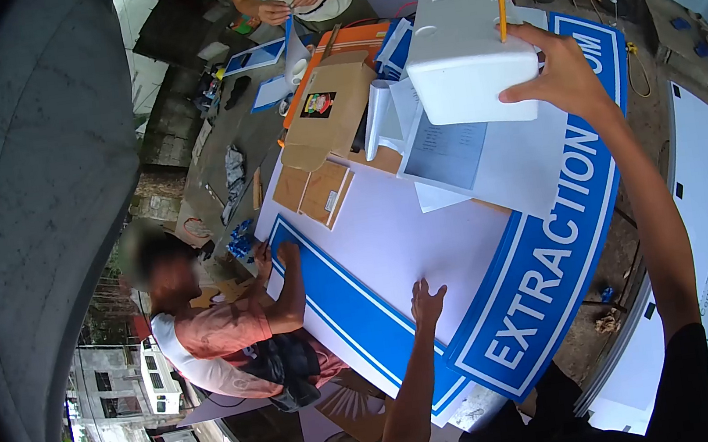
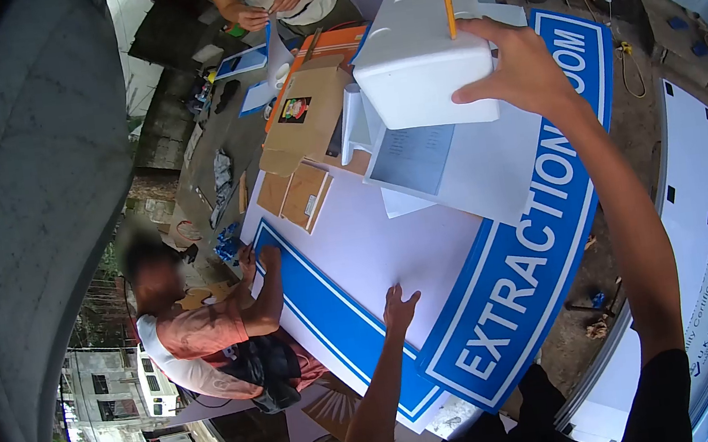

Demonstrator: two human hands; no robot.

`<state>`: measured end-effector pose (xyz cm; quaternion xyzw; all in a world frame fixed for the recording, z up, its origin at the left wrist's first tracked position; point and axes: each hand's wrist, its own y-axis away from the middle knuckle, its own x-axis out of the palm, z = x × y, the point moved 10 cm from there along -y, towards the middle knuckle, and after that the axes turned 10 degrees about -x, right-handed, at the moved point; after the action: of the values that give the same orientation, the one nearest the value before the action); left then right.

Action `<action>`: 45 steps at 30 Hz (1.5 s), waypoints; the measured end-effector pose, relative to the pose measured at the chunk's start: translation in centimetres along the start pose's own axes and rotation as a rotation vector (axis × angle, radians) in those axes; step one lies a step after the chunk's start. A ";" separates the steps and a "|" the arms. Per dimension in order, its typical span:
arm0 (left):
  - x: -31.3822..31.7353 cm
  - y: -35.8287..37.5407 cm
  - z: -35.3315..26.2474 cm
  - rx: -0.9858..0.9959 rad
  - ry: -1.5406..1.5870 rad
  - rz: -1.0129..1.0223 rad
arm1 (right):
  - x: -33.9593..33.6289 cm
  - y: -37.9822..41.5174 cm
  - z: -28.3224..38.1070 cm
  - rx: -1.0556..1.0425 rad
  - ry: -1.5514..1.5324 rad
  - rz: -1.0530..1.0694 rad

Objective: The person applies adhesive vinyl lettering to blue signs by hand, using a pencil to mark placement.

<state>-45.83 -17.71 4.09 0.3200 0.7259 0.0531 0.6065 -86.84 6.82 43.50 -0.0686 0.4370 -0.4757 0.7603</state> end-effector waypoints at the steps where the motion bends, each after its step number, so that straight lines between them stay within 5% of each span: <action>1: 0.0 0.4 -1.2 -0.021 -0.058 0.014 | 0.2 -0.3 -0.1 -0.023 0.008 -0.014; 21: 0.7 2.4 -2.6 0.013 -0.289 -0.055 | -3.3 -3.0 5.1 -0.015 -0.012 -0.050; 29: 0.6 2.5 -2.5 -0.023 -0.308 -0.059 | 2.7 3.5 3.0 -0.106 0.033 -0.139; 31: 0.3 3.0 -2.7 -0.034 -0.285 -0.053 | 4.1 5.1 3.5 0.044 -0.029 -0.096; 41: 0.3 3.4 -2.2 -0.075 -0.170 -0.087 | 10.2 10.4 3.3 0.046 0.152 -0.011; 45: 0.7 3.0 -2.3 -0.080 -0.124 -0.088 | 7.4 16.7 10.5 0.113 -0.006 -0.086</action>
<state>-46.78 -14.20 5.48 0.2659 0.6976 0.0351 0.6644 -66.83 6.77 36.80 -0.0456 0.4040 -0.5316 0.7430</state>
